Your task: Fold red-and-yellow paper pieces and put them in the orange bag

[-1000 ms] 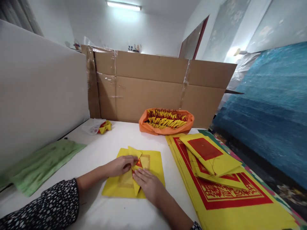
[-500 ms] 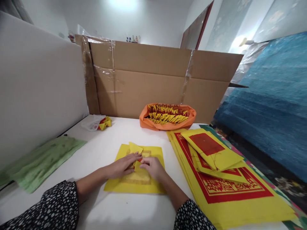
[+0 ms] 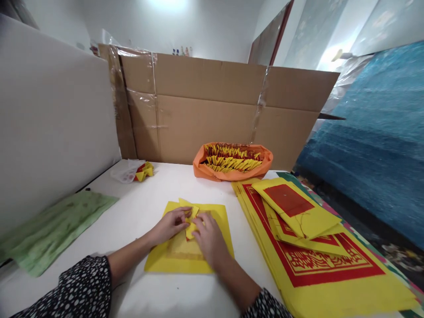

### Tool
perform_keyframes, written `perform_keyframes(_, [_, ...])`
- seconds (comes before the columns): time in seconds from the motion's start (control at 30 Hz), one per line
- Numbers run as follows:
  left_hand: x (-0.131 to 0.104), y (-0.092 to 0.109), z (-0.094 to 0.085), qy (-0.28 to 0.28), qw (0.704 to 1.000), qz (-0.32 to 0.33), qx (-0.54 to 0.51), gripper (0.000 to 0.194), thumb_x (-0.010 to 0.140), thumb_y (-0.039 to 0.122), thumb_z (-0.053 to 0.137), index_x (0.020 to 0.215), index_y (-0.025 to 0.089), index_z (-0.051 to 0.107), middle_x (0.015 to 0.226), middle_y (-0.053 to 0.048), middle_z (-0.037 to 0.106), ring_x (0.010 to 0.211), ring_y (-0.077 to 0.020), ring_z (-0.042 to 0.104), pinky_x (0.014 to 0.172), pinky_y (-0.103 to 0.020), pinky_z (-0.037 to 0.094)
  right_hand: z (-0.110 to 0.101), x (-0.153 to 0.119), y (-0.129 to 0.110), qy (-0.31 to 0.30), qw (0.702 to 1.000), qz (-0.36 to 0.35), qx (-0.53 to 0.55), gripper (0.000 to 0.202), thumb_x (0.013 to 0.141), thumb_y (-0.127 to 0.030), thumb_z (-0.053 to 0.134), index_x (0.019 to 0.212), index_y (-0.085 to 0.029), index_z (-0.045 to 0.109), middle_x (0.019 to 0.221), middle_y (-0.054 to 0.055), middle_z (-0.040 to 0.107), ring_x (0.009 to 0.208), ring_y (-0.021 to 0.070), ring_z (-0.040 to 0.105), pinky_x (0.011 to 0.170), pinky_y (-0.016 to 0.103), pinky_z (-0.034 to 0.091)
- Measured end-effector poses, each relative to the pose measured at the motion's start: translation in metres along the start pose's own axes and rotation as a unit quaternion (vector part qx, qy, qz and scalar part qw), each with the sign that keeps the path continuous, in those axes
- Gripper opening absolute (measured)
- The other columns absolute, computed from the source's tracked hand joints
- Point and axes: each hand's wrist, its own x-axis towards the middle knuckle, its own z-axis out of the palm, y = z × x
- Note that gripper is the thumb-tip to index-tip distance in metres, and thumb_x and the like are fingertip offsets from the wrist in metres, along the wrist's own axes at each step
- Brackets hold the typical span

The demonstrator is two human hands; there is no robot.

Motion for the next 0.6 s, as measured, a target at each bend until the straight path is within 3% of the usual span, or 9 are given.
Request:
perform_keyframes(0.07, [0.000,-0.003,0.000,-0.003,1.000,0.002,-0.014,0.024,0.081,0.028,0.065,0.065,0.018,0.051,0.133,-0.013,0.055,0.119,-0.0249,0.057,0.100,-0.037,0.045,0.008,-0.022,-0.004,0.001,0.991,-0.085,-0.102,0.036,0.088,-0.012,0.054,0.122,-0.022,0.061,0.131,0.010,0.058,0.123,0.0267,0.051,0.101,0.045,0.043])
perform_keyframes(0.13, [0.000,-0.004,-0.001,-0.004,1.000,0.005,-0.010,0.025,0.080,0.028,0.067,0.064,0.018,0.050,0.131,-0.013,0.057,0.120,-0.0259,0.056,0.099,-0.038,0.046,0.019,-0.041,-0.003,-0.004,0.979,-0.111,-0.169,0.046,0.087,-0.017,0.060,0.132,-0.020,0.055,0.140,0.011,0.052,0.132,0.0291,0.044,0.105,0.048,0.042])
perform_keyframes(0.3, [0.001,-0.001,-0.001,-0.008,1.000,-0.009,-0.002,0.027,0.079,0.029,0.067,0.063,0.018,0.048,0.131,-0.014,0.057,0.122,-0.0275,0.054,0.099,-0.041,0.047,0.037,-0.061,-0.003,-0.029,0.977,-0.034,-0.206,0.062,0.084,-0.030,0.068,0.142,-0.023,0.046,0.149,0.009,0.040,0.138,0.0317,0.037,0.109,0.051,0.039])
perform_keyframes(0.6, [0.001,0.002,-0.001,-0.010,1.000,-0.015,-0.004,0.028,0.079,0.027,0.067,0.062,0.019,0.047,0.130,-0.013,0.058,0.125,-0.0277,0.053,0.098,-0.041,0.047,0.029,-0.056,-0.011,-0.061,0.979,-0.002,-0.192,0.057,0.088,-0.033,0.063,0.142,-0.025,0.046,0.151,0.006,0.036,0.139,0.0310,0.034,0.111,0.051,0.036])
